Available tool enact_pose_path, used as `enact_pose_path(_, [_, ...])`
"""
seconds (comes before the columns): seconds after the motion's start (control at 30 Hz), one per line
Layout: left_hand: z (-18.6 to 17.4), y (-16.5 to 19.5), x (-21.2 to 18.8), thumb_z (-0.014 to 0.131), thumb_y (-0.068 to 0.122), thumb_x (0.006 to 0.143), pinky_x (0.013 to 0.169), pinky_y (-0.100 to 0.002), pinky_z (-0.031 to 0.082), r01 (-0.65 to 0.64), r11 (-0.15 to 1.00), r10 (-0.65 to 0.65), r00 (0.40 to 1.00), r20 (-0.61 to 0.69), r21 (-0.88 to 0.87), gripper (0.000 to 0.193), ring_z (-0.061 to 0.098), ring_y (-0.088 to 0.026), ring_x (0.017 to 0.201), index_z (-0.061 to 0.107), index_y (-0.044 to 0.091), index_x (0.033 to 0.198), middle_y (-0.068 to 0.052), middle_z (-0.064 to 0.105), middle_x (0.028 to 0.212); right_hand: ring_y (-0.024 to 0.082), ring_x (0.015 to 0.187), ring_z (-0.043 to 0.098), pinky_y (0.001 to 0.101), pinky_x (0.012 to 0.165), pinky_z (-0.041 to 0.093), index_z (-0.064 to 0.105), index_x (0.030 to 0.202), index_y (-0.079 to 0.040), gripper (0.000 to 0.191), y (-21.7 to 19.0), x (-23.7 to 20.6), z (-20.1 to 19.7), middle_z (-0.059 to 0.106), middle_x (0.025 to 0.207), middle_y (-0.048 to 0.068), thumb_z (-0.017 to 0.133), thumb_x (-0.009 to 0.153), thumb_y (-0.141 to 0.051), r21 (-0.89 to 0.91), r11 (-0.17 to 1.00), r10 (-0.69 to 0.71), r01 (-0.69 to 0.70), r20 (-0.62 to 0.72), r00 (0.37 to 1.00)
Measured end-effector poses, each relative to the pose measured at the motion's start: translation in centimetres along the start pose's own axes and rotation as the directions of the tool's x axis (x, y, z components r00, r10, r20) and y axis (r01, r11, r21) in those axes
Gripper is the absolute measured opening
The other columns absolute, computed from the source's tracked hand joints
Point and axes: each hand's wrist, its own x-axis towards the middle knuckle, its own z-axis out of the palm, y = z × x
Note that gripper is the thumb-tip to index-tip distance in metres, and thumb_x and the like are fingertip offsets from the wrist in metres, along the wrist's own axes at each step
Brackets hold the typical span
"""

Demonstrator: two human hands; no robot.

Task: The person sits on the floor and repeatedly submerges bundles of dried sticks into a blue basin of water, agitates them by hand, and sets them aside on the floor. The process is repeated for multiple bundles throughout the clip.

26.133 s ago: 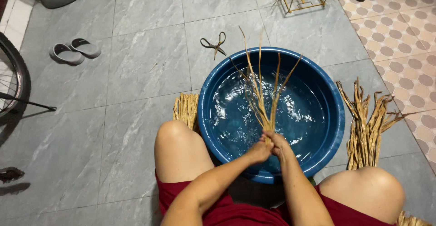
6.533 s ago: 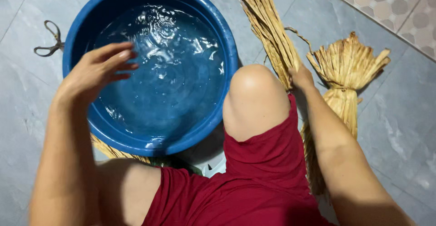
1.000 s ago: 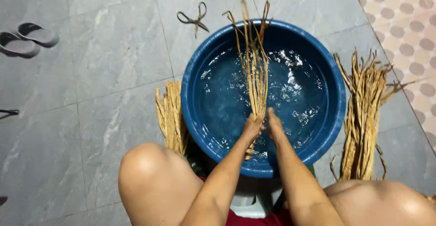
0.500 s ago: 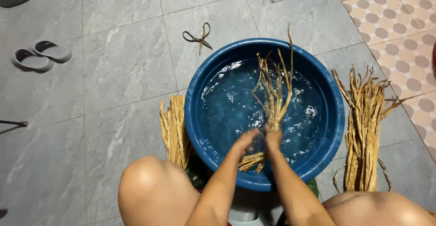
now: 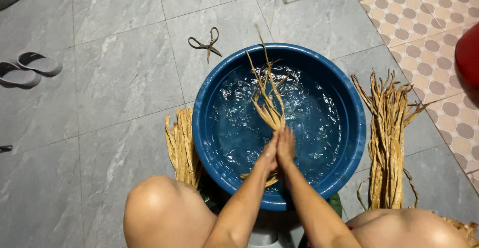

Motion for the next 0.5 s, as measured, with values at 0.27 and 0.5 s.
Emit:
enact_pose_path(0.27, [-2.1,4.1,1.0,0.052,0.057,0.091,0.063,-0.041,0.050,-0.106,0.992,0.103,0.993,-0.049,-0.070,0.040,0.065,-0.025,0.090,0.060,0.022,0.108,0.002,0.064,0.098,0.043,0.118,0.059,0.0518,0.102,0.044,0.062,0.133,-0.019,0.049,-4.8,-2.5,2.7,0.064,0.130,0.021,0.034,0.107,-0.050,0.189,0.936,0.241,-0.297,0.271,0.932])
enact_pose_path(0.5, [-0.8,-1.1,0.3,0.053,0.064,0.098,0.094,-0.042,0.059,0.076,0.997,-0.077,0.997,0.031,0.024,0.065,0.068,-0.027,0.115,0.059,0.013,0.138,-0.010,0.069,0.131,0.033,0.153,0.020,0.0582,0.117,0.006,0.039,0.154,-0.021,0.057,-0.9,-0.4,-0.8,0.030,0.166,0.012,0.031,0.102,-0.044,0.027,0.949,0.308,-0.314,0.136,0.942])
